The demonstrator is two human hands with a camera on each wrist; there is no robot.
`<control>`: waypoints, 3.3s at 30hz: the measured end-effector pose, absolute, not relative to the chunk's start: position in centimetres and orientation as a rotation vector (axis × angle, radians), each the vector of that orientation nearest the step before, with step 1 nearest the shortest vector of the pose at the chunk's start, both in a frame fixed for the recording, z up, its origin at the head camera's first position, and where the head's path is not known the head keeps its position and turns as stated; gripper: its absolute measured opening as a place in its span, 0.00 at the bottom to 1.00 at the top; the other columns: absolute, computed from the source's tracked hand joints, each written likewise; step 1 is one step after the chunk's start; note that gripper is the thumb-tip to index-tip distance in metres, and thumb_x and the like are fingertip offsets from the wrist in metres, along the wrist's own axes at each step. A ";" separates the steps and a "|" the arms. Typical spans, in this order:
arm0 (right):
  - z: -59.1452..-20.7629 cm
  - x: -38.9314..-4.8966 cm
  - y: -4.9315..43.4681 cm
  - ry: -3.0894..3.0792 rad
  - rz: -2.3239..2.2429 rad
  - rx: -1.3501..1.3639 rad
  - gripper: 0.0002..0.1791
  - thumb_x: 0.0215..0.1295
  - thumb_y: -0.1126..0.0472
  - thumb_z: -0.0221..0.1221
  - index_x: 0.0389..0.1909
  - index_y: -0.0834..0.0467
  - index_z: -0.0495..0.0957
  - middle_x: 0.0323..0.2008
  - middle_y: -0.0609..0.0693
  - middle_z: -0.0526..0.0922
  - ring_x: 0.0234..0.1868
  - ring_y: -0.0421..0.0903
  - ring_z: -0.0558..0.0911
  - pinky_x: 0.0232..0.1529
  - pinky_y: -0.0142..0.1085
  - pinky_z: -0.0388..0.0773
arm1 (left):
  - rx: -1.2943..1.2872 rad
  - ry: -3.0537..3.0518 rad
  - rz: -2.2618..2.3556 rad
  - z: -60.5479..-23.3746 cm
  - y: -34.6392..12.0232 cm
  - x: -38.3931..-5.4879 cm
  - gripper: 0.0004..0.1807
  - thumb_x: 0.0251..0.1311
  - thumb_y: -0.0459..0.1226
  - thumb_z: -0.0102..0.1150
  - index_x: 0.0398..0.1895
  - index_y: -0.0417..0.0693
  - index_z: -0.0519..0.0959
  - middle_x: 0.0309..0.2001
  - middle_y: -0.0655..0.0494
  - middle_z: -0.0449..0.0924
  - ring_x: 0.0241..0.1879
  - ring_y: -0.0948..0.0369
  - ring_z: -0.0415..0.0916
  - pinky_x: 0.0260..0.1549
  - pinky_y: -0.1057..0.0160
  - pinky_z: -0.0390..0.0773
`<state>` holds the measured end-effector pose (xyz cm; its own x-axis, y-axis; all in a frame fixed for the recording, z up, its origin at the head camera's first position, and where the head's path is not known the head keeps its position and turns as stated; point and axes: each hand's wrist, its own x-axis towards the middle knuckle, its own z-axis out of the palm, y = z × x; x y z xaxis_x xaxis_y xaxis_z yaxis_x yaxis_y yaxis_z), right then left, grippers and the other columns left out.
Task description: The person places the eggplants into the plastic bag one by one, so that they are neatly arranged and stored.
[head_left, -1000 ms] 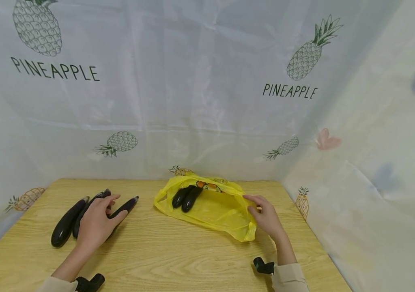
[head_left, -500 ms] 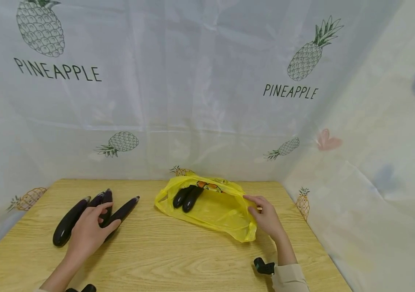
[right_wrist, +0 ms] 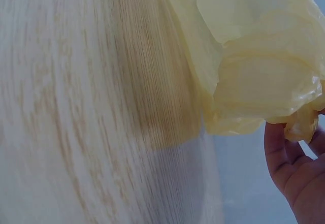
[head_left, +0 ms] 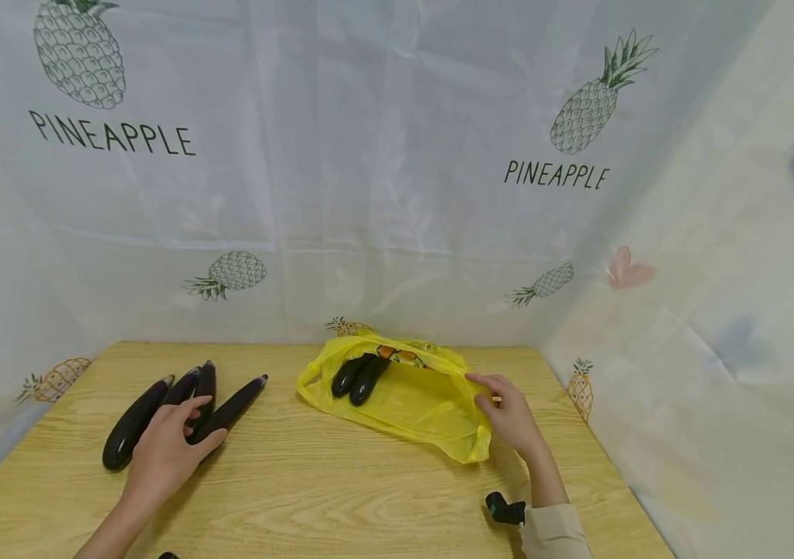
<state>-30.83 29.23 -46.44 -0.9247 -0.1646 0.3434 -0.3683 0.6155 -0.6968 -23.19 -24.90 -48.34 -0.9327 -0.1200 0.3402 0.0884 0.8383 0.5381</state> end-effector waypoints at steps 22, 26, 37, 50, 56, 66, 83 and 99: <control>-46.2 -30.7 29.3 -2.594 1.212 0.443 0.24 0.76 0.70 0.61 0.69 0.52 0.81 0.62 0.55 0.81 0.45 0.49 0.76 0.50 0.43 0.83 | -0.021 -2.767 -0.790 -48.1 -25.2 -23.3 0.32 0.61 0.43 0.77 0.64 0.36 0.81 0.51 0.36 0.80 0.36 0.54 0.77 0.27 0.59 0.72; -46.3 -30.7 29.3 -2.600 1.216 0.434 0.24 0.77 0.70 0.61 0.69 0.51 0.81 0.61 0.54 0.81 0.45 0.49 0.76 0.50 0.43 0.82 | -0.038 -2.823 -0.778 -47.9 -25.3 -23.3 0.33 0.61 0.44 0.77 0.64 0.34 0.81 0.51 0.35 0.79 0.34 0.57 0.74 0.27 0.59 0.70; -46.5 -30.9 29.4 -2.607 1.206 0.422 0.24 0.76 0.69 0.61 0.69 0.50 0.81 0.60 0.53 0.82 0.49 0.48 0.79 0.52 0.43 0.83 | -0.074 -2.923 -0.808 -47.0 -25.5 -23.2 0.35 0.62 0.45 0.76 0.68 0.35 0.78 0.48 0.41 0.80 0.32 0.57 0.71 0.28 0.58 0.69; -46.4 -30.9 29.3 -2.617 1.214 0.408 0.24 0.76 0.69 0.61 0.69 0.50 0.81 0.61 0.53 0.81 0.50 0.49 0.78 0.54 0.48 0.82 | -0.061 -2.959 -0.848 -46.7 -25.3 -23.2 0.38 0.61 0.47 0.76 0.69 0.33 0.77 0.46 0.47 0.82 0.30 0.58 0.70 0.28 0.57 0.69; -46.4 -30.9 29.3 -2.620 1.221 0.407 0.24 0.77 0.69 0.61 0.69 0.50 0.81 0.61 0.53 0.81 0.51 0.49 0.78 0.55 0.49 0.82 | -0.056 -2.988 -0.863 -46.4 -25.1 -23.2 0.38 0.63 0.47 0.75 0.70 0.35 0.76 0.49 0.41 0.85 0.28 0.59 0.72 0.26 0.57 0.70; -46.3 -30.8 29.4 -2.609 1.233 0.419 0.24 0.77 0.69 0.61 0.69 0.49 0.81 0.62 0.53 0.81 0.49 0.49 0.78 0.54 0.48 0.82 | -0.087 -2.998 -0.866 -46.5 -24.9 -23.5 0.36 0.64 0.49 0.74 0.70 0.41 0.78 0.52 0.41 0.86 0.43 0.48 0.84 0.33 0.50 0.82; -46.5 -30.9 29.6 -2.602 1.231 0.435 0.23 0.77 0.69 0.61 0.69 0.49 0.82 0.61 0.53 0.81 0.49 0.48 0.78 0.53 0.46 0.83 | -0.129 -2.923 -1.119 -45.6 -21.1 -23.5 0.33 0.65 0.46 0.73 0.71 0.46 0.78 0.57 0.41 0.86 0.46 0.50 0.87 0.35 0.53 0.85; -46.6 -30.8 29.6 -2.606 1.240 0.422 0.24 0.77 0.69 0.61 0.68 0.49 0.82 0.61 0.53 0.81 0.49 0.49 0.79 0.51 0.42 0.83 | -0.196 -2.846 -1.291 -45.0 -14.9 -24.7 0.30 0.63 0.43 0.76 0.68 0.51 0.82 0.53 0.50 0.87 0.40 0.59 0.84 0.32 0.58 0.82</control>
